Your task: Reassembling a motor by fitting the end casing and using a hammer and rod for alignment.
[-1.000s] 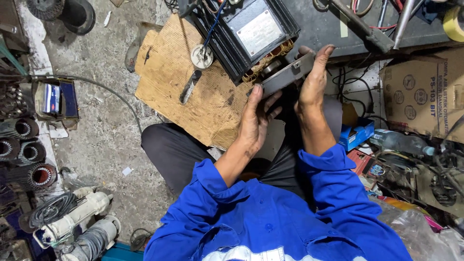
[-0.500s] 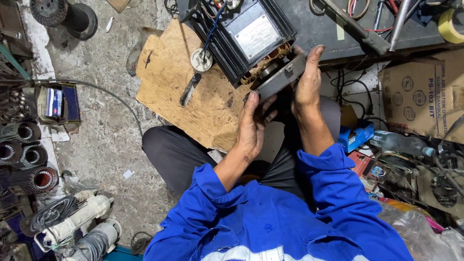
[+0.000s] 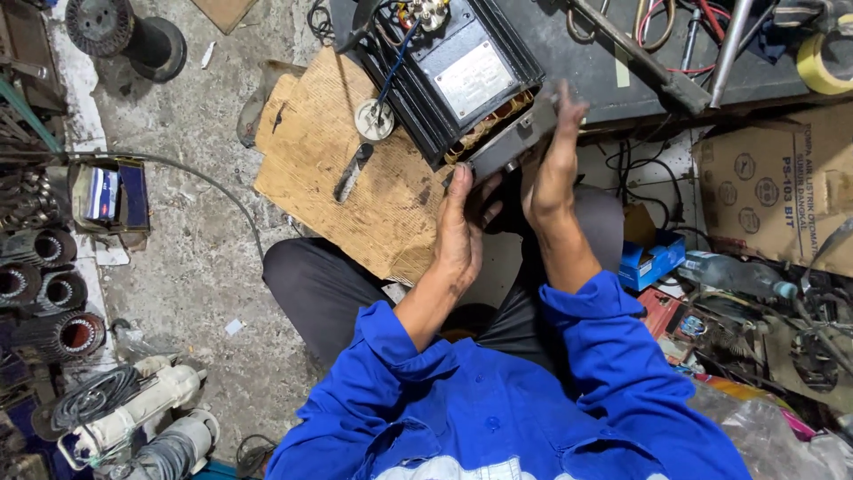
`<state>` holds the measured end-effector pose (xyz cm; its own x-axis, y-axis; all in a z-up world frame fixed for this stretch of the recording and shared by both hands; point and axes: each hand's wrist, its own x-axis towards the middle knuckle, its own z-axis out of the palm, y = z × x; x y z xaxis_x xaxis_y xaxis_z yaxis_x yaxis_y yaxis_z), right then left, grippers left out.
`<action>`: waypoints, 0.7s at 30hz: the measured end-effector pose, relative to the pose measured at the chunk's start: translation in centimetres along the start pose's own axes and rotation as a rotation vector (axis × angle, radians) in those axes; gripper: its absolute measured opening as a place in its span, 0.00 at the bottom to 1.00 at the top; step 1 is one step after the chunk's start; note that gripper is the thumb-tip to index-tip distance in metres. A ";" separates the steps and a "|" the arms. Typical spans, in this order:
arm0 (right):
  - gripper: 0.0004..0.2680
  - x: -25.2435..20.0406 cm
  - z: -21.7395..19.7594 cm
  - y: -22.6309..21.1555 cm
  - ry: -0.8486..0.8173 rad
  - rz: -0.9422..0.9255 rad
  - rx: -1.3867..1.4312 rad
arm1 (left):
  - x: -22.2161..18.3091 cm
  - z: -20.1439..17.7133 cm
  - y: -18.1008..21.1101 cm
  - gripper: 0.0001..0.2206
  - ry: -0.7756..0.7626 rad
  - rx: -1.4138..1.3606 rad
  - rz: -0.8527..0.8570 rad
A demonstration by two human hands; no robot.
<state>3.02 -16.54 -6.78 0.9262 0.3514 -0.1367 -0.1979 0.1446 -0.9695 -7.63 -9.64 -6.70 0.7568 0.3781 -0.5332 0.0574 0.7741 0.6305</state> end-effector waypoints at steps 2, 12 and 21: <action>0.36 -0.7 -0.5 1.9 -0.025 -0.078 -0.015 | 0.1 -0.1 -0.1 0.40 0.000 0.009 0.018; 0.25 -0.3 -1.8 5.3 -0.102 -0.243 0.044 | -0.5 1.4 1.6 0.43 0.031 0.054 -0.009; 0.23 0.1 -2.7 6.4 -0.062 -0.178 0.068 | 1.2 -0.3 -1.0 0.37 0.075 -0.037 -0.011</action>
<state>2.72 -18.11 -13.58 0.9275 0.3704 0.0508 -0.0558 0.2714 -0.9608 -6.94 -9.80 -8.12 0.7051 0.4054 -0.5818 0.0404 0.7962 0.6037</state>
